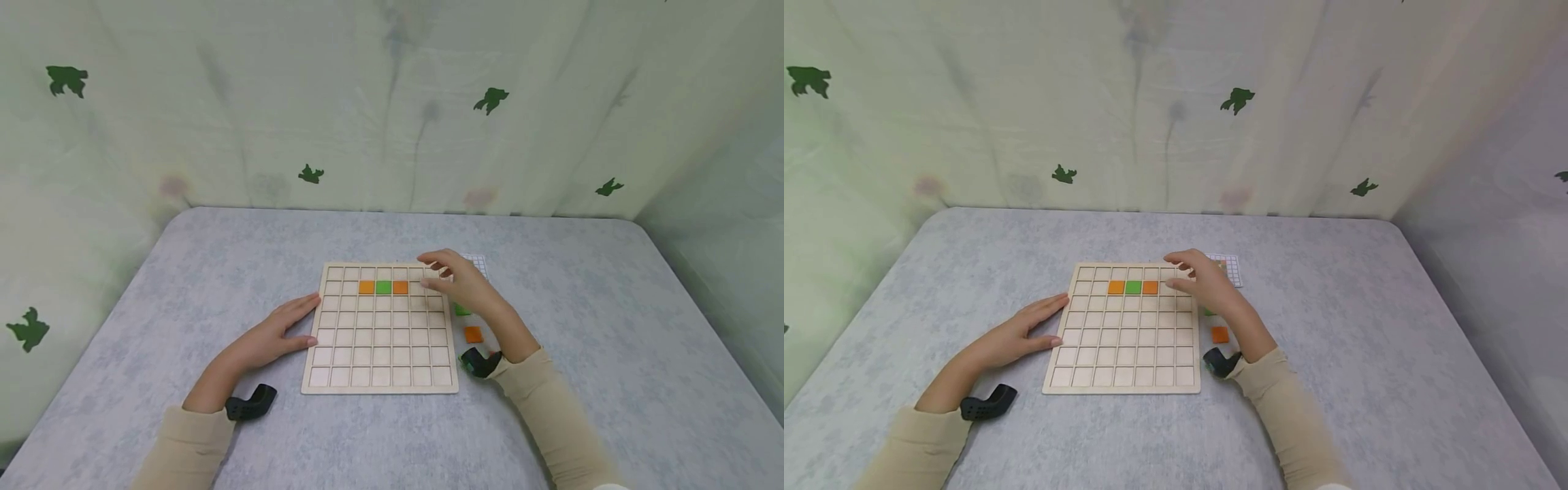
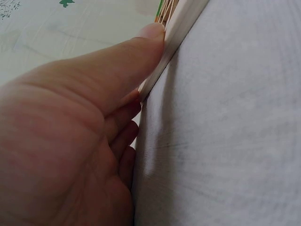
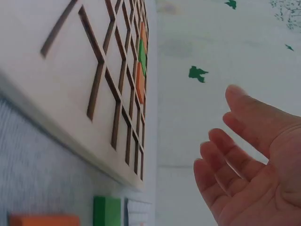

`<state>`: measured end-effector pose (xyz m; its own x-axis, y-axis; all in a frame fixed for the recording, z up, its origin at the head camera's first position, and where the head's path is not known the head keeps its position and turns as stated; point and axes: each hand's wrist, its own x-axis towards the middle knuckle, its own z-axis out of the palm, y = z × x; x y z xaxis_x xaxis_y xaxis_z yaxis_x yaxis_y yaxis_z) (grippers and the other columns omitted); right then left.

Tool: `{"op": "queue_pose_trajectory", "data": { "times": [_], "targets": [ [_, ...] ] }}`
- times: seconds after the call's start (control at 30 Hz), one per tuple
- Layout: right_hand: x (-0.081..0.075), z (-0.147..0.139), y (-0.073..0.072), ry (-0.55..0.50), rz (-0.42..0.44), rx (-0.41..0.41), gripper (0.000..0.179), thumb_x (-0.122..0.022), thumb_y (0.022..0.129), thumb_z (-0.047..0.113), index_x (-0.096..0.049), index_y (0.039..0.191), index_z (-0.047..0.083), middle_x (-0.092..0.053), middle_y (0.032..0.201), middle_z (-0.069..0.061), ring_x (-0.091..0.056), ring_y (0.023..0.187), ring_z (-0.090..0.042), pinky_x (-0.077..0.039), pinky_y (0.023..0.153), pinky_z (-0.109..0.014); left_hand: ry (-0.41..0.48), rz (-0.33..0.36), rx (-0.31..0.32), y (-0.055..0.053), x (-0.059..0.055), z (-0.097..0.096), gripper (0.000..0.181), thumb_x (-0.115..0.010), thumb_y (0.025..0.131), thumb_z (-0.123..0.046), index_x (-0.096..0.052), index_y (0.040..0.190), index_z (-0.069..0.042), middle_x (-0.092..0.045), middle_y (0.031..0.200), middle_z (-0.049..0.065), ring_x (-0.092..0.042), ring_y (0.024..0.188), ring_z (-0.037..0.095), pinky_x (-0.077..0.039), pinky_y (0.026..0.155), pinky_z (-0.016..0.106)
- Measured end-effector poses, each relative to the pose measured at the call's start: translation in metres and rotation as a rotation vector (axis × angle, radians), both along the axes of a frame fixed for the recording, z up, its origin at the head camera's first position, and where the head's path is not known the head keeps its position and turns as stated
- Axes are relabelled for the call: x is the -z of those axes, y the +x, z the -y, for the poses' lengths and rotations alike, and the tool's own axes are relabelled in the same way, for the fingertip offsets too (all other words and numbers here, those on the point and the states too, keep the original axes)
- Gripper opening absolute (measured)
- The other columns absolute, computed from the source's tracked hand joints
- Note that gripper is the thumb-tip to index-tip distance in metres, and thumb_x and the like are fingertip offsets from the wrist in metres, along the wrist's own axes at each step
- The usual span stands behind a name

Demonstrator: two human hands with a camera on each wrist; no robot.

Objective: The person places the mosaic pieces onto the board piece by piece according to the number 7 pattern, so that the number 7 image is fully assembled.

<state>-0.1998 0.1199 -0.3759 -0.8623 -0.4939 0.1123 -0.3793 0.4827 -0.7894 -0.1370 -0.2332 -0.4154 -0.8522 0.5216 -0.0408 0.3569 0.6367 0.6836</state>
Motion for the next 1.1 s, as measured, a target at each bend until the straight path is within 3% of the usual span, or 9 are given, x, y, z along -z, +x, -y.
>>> {"op": "queue_pose_trajectory", "data": {
  "times": [0.1,0.23,0.53,0.7,0.77,0.9,1.1],
  "targets": [
    [-0.006,-0.017,0.008,0.009,-0.018,0.012,0.045,-0.063,0.086,0.013,-0.049,0.127,0.004,-0.048,0.123,-0.012,-0.045,0.108,-0.03,-0.039,0.087,-0.039,-0.003,0.004,-0.002,0.0,-0.001,-0.001,0.074,-0.06,0.086,-0.035,-0.024,0.142,-0.004,-0.02,0.146,0.015,-0.012,0.132,0.036,-0.015,0.1,0.055],
    [0.0,-0.039,0.017,0.054,-0.013,0.052,0.046,-0.064,0.085,0.017,-0.05,0.128,0.008,-0.048,0.125,-0.007,-0.046,0.108,-0.026,-0.039,0.089,-0.039,0.0,0.004,0.0,0.001,-0.002,-0.001,0.074,-0.06,0.086,-0.035,-0.024,0.142,-0.003,-0.02,0.146,0.015,-0.012,0.132,0.036,-0.015,0.1,0.055],
    [0.029,-0.062,0.025,0.103,0.071,0.06,0.047,-0.067,0.082,0.014,-0.052,0.125,0.004,-0.049,0.123,-0.011,-0.047,0.106,-0.027,-0.04,0.088,-0.042,0.007,-0.001,-0.001,0.0,0.002,0.001,0.074,-0.061,0.085,-0.035,-0.024,0.142,-0.004,-0.02,0.146,0.014,-0.012,0.132,0.035,-0.016,0.1,0.055],
    [0.039,-0.064,0.024,0.15,0.064,0.07,0.036,-0.067,0.082,0.013,-0.058,0.116,0.005,-0.047,0.124,-0.014,-0.04,0.118,-0.029,-0.034,0.095,-0.044,0.007,-0.01,0.0,0.0,0.003,0.001,0.075,-0.061,0.085,-0.035,-0.025,0.142,-0.005,-0.02,0.146,0.013,-0.013,0.132,0.035,-0.016,0.1,0.055],
    [0.039,-0.064,0.024,0.165,0.059,0.075,0.031,-0.067,0.082,0.014,-0.06,0.112,0.006,-0.047,0.122,-0.014,-0.04,0.118,-0.029,-0.034,0.095,-0.044,0.009,-0.008,0.002,0.0,0.002,0.001,0.075,-0.061,0.085,-0.035,-0.024,0.142,-0.005,-0.02,0.146,0.014,-0.013,0.132,0.035,-0.016,0.1,0.055],
    [0.035,-0.062,0.024,0.179,0.047,0.083,0.03,-0.067,0.082,0.016,-0.06,0.109,0.006,-0.054,0.112,-0.01,-0.049,0.102,-0.024,-0.041,0.086,-0.04,0.012,-0.001,0.0,0.0,0.001,0.0,0.075,-0.061,0.085,-0.035,-0.024,0.143,-0.005,-0.02,0.146,0.014,-0.012,0.132,0.035,-0.015,0.1,0.055],
    [0.019,-0.052,0.022,0.141,-0.047,0.06,0.03,-0.066,0.083,0.014,-0.06,0.111,0.005,-0.058,0.104,-0.005,-0.053,0.092,-0.02,-0.044,0.078,-0.035,0.01,0.001,-0.003,0.0,0.001,0.001,0.075,-0.062,0.085,-0.035,-0.023,0.143,-0.005,-0.019,0.146,0.014,-0.012,0.132,0.035,-0.015,0.1,0.055]
  ]
}}
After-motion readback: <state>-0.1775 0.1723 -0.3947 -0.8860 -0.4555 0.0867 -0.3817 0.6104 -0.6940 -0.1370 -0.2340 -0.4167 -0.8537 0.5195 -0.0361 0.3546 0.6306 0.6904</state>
